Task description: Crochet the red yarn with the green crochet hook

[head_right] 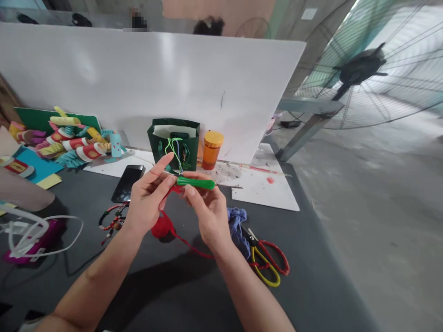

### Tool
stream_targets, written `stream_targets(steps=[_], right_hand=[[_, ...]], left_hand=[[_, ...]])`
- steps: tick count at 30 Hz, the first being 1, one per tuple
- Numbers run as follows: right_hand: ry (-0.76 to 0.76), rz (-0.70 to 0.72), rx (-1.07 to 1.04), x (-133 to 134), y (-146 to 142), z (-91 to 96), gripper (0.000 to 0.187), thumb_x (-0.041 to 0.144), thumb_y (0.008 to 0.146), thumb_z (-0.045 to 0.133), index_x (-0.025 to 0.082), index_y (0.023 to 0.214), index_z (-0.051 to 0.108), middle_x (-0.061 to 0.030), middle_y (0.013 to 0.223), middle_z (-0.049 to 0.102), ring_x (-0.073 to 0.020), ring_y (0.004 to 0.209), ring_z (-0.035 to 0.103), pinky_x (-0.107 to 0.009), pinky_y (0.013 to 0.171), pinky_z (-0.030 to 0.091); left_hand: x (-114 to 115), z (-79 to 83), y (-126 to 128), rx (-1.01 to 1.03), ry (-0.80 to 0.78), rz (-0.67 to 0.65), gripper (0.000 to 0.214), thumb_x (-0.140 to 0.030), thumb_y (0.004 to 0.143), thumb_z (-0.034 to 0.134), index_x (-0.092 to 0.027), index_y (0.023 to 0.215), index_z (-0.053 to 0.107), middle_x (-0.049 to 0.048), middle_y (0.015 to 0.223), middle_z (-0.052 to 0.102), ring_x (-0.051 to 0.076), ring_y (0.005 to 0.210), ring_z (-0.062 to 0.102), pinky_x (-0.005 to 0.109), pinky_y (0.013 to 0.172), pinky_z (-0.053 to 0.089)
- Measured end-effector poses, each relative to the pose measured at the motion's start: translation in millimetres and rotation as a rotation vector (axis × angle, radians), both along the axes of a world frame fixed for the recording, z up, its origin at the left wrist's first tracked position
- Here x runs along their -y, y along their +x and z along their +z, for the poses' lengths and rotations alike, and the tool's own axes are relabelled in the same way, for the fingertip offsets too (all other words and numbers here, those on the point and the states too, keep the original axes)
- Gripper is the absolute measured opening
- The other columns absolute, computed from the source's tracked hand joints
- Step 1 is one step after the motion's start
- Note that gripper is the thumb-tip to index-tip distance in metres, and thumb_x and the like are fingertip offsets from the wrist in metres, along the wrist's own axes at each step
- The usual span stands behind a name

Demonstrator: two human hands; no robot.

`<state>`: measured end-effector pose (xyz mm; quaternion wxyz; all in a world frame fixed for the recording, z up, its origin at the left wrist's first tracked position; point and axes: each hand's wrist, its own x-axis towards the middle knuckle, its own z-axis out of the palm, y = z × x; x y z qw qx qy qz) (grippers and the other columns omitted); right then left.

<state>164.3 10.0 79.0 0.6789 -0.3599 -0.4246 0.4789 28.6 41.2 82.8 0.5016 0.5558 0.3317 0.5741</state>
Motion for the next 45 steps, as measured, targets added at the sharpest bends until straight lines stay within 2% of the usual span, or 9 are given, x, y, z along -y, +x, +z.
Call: stream_targets(steps=[4, 8, 14, 17, 21, 29, 33, 38, 45], right_hand=[[0.19, -0.174, 0.15, 2, -1, -5.2, 0.01, 0.034, 0.087, 0.08, 0.03, 0.097, 0.079, 0.0009, 0.093, 0.077, -0.0139, 0.083, 0.071, -0.028, 0.078, 0.059], [0.257, -0.146, 0.197, 4, 0, -3.5, 0.015, 0.023, 0.086, 0.082, 0.031, 0.098, 0.08, 0.001, 0.101, 0.082, -0.0157, 0.101, 0.076, -0.03, 0.093, 0.06], [0.209, -0.12, 0.088, 7, 2, -2.2, 0.01, 0.026, 0.087, 0.081, 0.03, 0.096, 0.079, 0.0007, 0.096, 0.084, -0.0166, 0.093, 0.08, -0.029, 0.086, 0.064], [0.117, -0.131, 0.002, 8, 2, 3.7, 0.01, 0.032, 0.082, 0.085, 0.029, 0.089, 0.078, 0.0006, 0.089, 0.084, -0.0165, 0.084, 0.08, -0.03, 0.083, 0.064], [0.019, -0.12, -0.076, 9, 0, 12.0, 0.017, 0.034, 0.073, 0.091, 0.029, 0.082, 0.077, 0.0012, 0.08, 0.082, -0.0166, 0.074, 0.077, -0.032, 0.08, 0.064], [-0.009, -0.106, -0.09, 8, -2, 14.4, 0.019, 0.033, 0.067, 0.094, 0.029, 0.077, 0.078, 0.0008, 0.079, 0.082, -0.0172, 0.069, 0.075, -0.033, 0.075, 0.063], [-0.038, -0.093, -0.111, 7, -1, 10.5, 0.02, 0.037, 0.071, 0.093, 0.03, 0.086, 0.081, 0.0009, 0.081, 0.083, -0.015, 0.07, 0.073, -0.028, 0.068, 0.058], [-0.078, -0.122, -0.043, 4, 0, 6.2, 0.024, 0.045, 0.074, 0.089, 0.027, 0.086, 0.077, -0.0014, 0.077, 0.079, -0.0177, 0.067, 0.069, -0.032, 0.065, 0.055], [-0.128, -0.136, -0.113, 1, -2, 7.6, 0.029, 0.045, 0.066, 0.093, 0.028, 0.082, 0.075, -0.0002, 0.076, 0.078, -0.0169, 0.067, 0.068, -0.032, 0.064, 0.053]], left_hand=[[1, 4.2, -1, 0.054, -0.078, -0.116, 0.063, -0.039, 0.087, 0.078, -0.036, 0.147, 0.061, -0.0041, 0.076, 0.066, 0.004, 0.045, 0.039, 0.017, 0.035, 0.031], [6, 11.2, -2, 0.071, -0.11, -0.19, 0.073, -0.036, 0.086, 0.078, -0.034, 0.155, 0.052, -0.0047, 0.074, 0.064, 0.004, 0.045, 0.036, 0.018, 0.037, 0.032], [9, 20.6, -9, 0.026, -0.154, -0.285, 0.087, -0.027, 0.08, 0.082, -0.033, 0.159, 0.046, -0.0036, 0.076, 0.066, 0.007, 0.054, 0.044, 0.019, 0.046, 0.039], [8, 19.8, -11, 0.037, -0.151, -0.305, 0.085, -0.023, 0.077, 0.084, -0.034, 0.154, 0.053, 0.0003, 0.088, 0.073, 0.007, 0.058, 0.045, 0.021, 0.054, 0.046], [6, 17.0, -10, 0.061, -0.142, -0.273, 0.07, -0.025, 0.077, 0.085, -0.036, 0.143, 0.065, 0.0043, 0.102, 0.075, 0.008, 0.061, 0.048, 0.021, 0.051, 0.042], [4, 13.0, -11, 0.14, -0.216, -0.353, 0.079, -0.018, 0.077, 0.082, -0.039, 0.149, 0.058, 0.0007, 0.094, 0.073, 0.009, 0.067, 0.055, 0.026, 0.068, 0.05], [5, 10.1, -7, 0.176, -0.242, -0.337, 0.073, -0.02, 0.077, 0.084, -0.039, 0.144, 0.063, 0.0007, 0.097, 0.073, 0.008, 0.065, 0.05, 0.025, 0.066, 0.049], [7, 10.9, -4, 0.227, -0.288, -0.314, 0.074, -0.016, 0.075, 0.084, -0.039, 0.143, 0.064, -0.0018, 0.093, 0.07, 0.006, 0.067, 0.05, 0.023, 0.071, 0.051], [9, 17.3, -7, 0.075, -0.237, -0.29, 0.086, -0.01, 0.077, 0.079, -0.037, 0.154, 0.052, -0.0022, 0.092, 0.067, 0.009, 0.082, 0.062, 0.022, 0.082, 0.054]])
